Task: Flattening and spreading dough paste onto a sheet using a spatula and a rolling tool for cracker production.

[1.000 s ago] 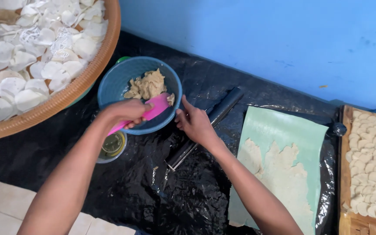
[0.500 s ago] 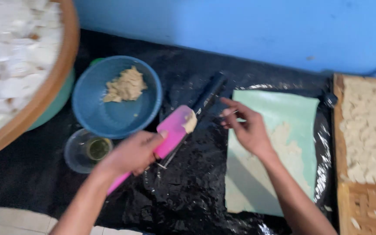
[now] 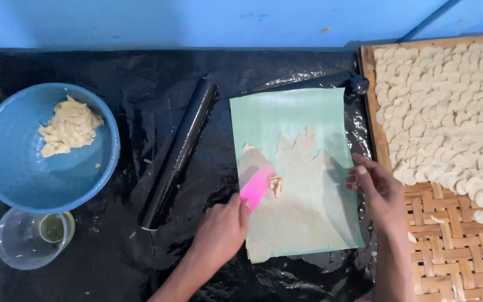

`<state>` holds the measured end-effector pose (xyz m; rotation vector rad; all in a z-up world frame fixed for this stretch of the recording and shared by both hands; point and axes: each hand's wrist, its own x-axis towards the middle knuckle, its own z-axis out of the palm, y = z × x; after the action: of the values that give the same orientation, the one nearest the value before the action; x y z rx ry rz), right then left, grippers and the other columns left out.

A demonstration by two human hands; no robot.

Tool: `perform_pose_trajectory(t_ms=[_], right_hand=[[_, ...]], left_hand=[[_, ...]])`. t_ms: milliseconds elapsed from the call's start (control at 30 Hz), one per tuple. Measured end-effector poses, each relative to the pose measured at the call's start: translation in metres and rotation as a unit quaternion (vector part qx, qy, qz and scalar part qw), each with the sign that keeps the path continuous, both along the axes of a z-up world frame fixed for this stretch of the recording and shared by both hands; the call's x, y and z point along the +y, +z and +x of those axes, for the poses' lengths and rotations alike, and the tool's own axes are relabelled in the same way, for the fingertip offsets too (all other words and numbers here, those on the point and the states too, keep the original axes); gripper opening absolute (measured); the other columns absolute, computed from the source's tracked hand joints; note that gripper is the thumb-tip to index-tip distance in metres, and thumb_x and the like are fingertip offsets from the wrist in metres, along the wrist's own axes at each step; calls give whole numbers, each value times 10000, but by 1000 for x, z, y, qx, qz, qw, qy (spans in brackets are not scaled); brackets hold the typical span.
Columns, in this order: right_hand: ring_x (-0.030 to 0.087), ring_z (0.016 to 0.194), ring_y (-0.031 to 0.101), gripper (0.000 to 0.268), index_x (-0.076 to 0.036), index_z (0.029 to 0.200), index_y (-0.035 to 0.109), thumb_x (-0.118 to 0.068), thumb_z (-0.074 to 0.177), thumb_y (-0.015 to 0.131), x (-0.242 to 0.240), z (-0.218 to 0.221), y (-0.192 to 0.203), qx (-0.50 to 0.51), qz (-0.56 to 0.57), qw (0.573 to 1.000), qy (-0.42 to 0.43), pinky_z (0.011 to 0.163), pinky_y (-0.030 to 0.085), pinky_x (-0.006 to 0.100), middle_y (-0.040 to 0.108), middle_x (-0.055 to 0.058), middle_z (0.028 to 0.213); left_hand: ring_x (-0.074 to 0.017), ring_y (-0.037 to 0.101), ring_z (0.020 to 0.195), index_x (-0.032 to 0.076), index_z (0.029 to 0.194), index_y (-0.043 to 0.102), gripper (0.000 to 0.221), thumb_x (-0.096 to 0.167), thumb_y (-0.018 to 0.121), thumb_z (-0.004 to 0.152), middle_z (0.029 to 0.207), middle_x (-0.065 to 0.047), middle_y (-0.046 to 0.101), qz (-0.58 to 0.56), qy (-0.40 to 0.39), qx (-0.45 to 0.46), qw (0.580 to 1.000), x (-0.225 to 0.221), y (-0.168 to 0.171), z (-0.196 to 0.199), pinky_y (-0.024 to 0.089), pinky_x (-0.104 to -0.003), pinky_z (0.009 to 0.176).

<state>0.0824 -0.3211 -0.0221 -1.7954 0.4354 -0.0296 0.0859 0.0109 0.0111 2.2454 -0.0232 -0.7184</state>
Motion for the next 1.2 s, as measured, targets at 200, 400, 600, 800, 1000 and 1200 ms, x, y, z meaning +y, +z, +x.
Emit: perform_pose_trajectory(t_ms=[200,400,600,800,1000,1200], right_hand=[[131,917,683,371,12,1370,638,-156,1046,574,8,-7,-11,10,27,999,-15,812,583,289,713,89,1061],[125,915,685,370,-1,1374,641,-157,1044,577,22,3,-1,11,-2,1000,9,814,572,275,728,88,1053],[189,940,694,343,-56,1340,708,-213,1039,661,23,10,12,-5,-258,966,-8,767,546,336,734,134,1108],[333,920,722,348,-15,1273,703,-251,1024,641,-3,32,-23,-46,-363,930,38,809,559,424,695,196,1094],[422,964,677,295,-30,1202,762,-235,1046,616,-9,61,-36,-74,-450,886,83,857,536,486,691,230,1069],[317,896,715,301,-53,1226,730,-203,979,648,23,47,6,-11,-353,931,93,805,553,407,695,190,1121]], left_hand=[[-366,725,683,28,1024,602,127,115,543,952,809,-191,699,176,-107,-210,956,-16,-15,-18,585,-468,572],[-335,720,603,19,1114,623,234,218,558,1007,836,-163,678,126,-9,-213,969,0,14,-4,564,-439,476],[-374,656,893,-35,1368,601,433,207,579,1010,1013,-205,628,321,146,-327,877,78,18,25,558,-471,675],[-385,634,1039,-10,1327,633,411,241,616,1001,1134,-213,630,327,139,-366,860,79,14,20,543,-465,847],[-400,608,1066,-91,1364,554,593,237,706,894,1152,-255,614,281,75,-367,883,74,-15,24,513,-462,894],[-394,591,1079,-96,1392,509,552,132,696,926,1190,-255,591,243,98,-379,888,61,1,4,496,-469,927]])
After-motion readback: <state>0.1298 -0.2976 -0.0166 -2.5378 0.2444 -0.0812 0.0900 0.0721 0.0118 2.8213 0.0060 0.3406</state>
